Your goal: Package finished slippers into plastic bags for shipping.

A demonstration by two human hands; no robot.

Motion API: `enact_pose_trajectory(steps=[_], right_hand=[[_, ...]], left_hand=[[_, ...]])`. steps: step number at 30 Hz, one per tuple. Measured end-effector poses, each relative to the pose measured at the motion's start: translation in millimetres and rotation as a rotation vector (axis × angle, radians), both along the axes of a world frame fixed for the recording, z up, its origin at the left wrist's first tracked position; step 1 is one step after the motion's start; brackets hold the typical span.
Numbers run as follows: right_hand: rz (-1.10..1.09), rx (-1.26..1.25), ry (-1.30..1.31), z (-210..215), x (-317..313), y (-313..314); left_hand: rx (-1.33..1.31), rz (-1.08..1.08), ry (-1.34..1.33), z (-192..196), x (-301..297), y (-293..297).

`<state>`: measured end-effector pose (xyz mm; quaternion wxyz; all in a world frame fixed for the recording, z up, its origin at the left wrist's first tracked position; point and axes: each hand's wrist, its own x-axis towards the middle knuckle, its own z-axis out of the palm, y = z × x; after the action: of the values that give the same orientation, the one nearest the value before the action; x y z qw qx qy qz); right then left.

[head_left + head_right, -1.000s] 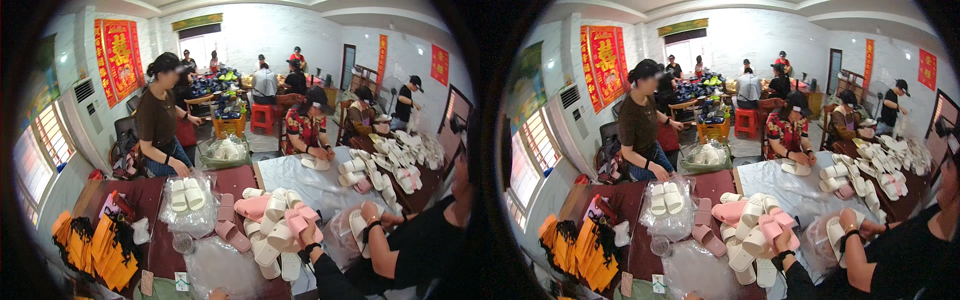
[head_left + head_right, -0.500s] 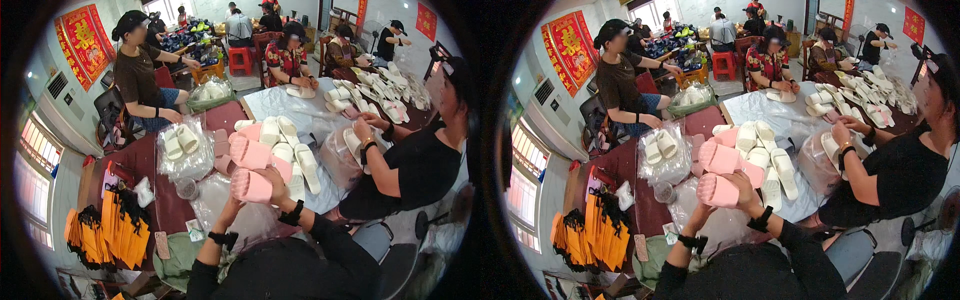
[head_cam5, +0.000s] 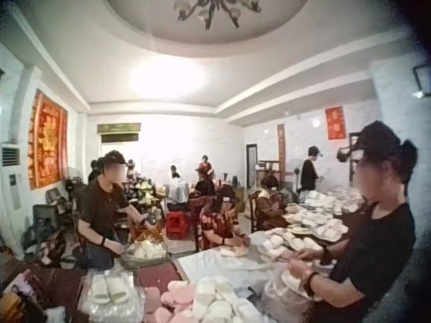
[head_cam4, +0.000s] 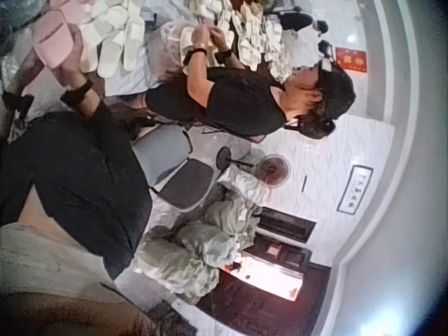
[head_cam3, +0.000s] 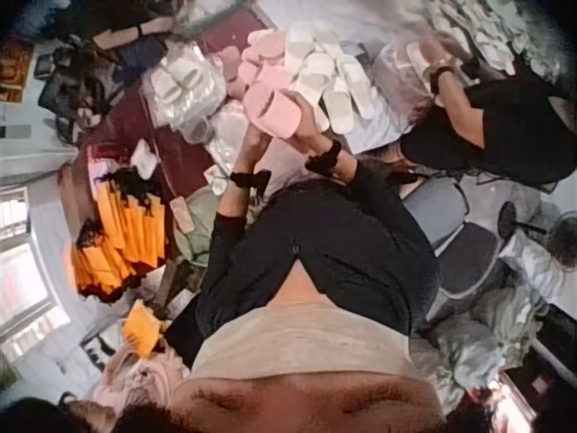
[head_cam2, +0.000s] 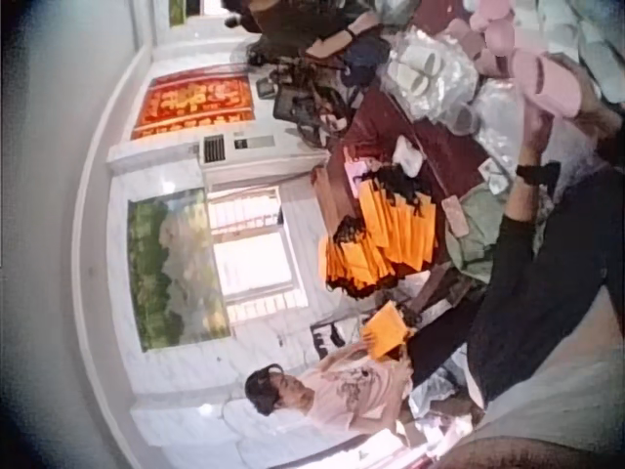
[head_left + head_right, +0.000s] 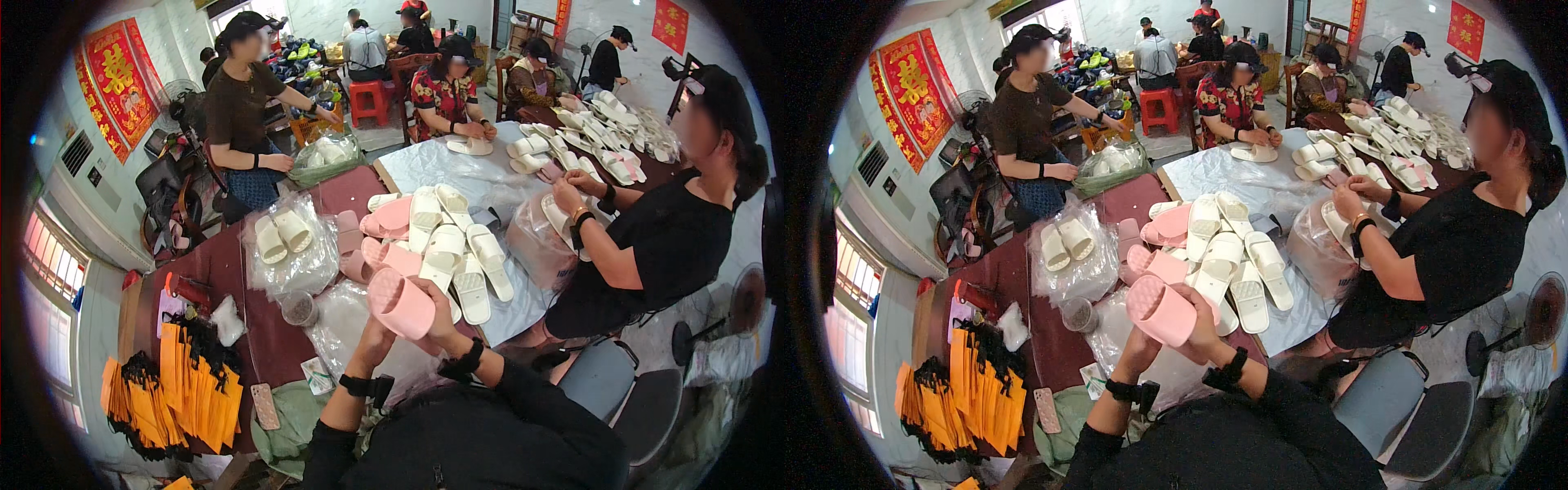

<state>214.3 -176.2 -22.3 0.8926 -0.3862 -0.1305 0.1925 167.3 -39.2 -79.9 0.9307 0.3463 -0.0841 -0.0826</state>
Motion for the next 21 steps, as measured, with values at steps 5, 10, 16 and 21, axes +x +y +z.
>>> enact_pose_trajectory(steps=[5,10,16,21], right_hand=[[0.270,0.078,0.100,-22.8,-3.6,-9.5],[0.157,-0.520,-0.640,-67.9,8.0,-47.4],[0.610,0.311,0.082,-68.2,9.3,-59.0],[0.620,0.507,0.345,-62.1,11.4,-47.8]], left_hand=[[0.390,0.167,0.037,-14.3,6.8,-11.2],[0.158,0.012,0.103,-4.7,7.6,-19.6],[-0.193,-0.199,0.248,-21.9,7.0,-12.9],[-0.170,-0.152,0.218,-3.4,6.6,-19.4]])
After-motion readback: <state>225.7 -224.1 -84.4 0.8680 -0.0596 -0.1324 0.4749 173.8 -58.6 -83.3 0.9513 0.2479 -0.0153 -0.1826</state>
